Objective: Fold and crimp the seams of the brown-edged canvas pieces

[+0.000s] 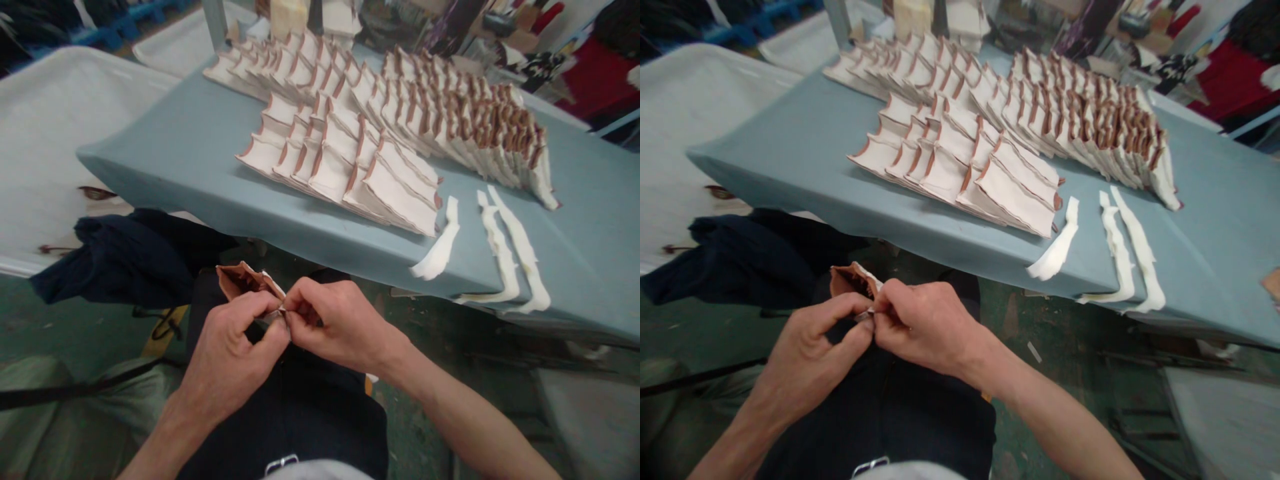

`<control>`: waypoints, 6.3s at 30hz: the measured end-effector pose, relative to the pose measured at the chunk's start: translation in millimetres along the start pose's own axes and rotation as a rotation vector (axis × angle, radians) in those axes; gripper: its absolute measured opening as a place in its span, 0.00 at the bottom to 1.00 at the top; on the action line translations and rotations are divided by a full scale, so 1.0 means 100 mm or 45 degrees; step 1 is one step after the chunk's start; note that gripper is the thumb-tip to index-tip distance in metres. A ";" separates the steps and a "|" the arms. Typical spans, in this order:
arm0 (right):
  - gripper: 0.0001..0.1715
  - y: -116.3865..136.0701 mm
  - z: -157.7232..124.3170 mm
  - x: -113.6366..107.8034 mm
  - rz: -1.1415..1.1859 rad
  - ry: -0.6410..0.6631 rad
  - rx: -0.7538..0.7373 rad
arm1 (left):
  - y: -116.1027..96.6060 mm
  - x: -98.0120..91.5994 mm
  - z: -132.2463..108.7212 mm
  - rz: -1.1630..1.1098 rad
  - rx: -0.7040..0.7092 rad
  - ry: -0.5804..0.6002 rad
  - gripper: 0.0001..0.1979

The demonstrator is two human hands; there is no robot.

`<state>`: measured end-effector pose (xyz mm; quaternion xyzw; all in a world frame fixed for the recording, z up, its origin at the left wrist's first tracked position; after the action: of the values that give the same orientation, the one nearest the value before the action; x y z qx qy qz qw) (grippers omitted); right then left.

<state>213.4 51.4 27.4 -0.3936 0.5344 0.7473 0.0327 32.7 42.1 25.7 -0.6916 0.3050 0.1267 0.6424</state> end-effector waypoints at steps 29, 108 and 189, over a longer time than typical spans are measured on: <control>0.03 -0.23 0.08 -0.15 0.869 0.306 0.390 | 0.14 -0.04 0.12 -0.243 -0.094 0.450 0.22; 0.07 0.15 0.04 -0.08 0.298 0.016 0.170 | 0.26 0.01 -0.09 -0.646 -0.301 0.175 0.11; 0.09 -0.31 0.28 -0.64 -0.657 -0.240 -0.144 | -0.05 -0.12 -0.01 -0.375 -0.200 0.308 0.16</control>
<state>256.6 111.0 46.9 -0.4466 0.3683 0.7763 0.2495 26.4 43.8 36.9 -0.7870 0.2646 -0.0290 0.5566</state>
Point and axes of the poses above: each hand's wrist, its own z-axis towards the middle knuckle, its own x-axis out of the palm, y = z × x, the point moved 1 cm from there along z, towards the middle knuckle, and after that the axes turned 10 degrees about -x, right-handed, at the moved point
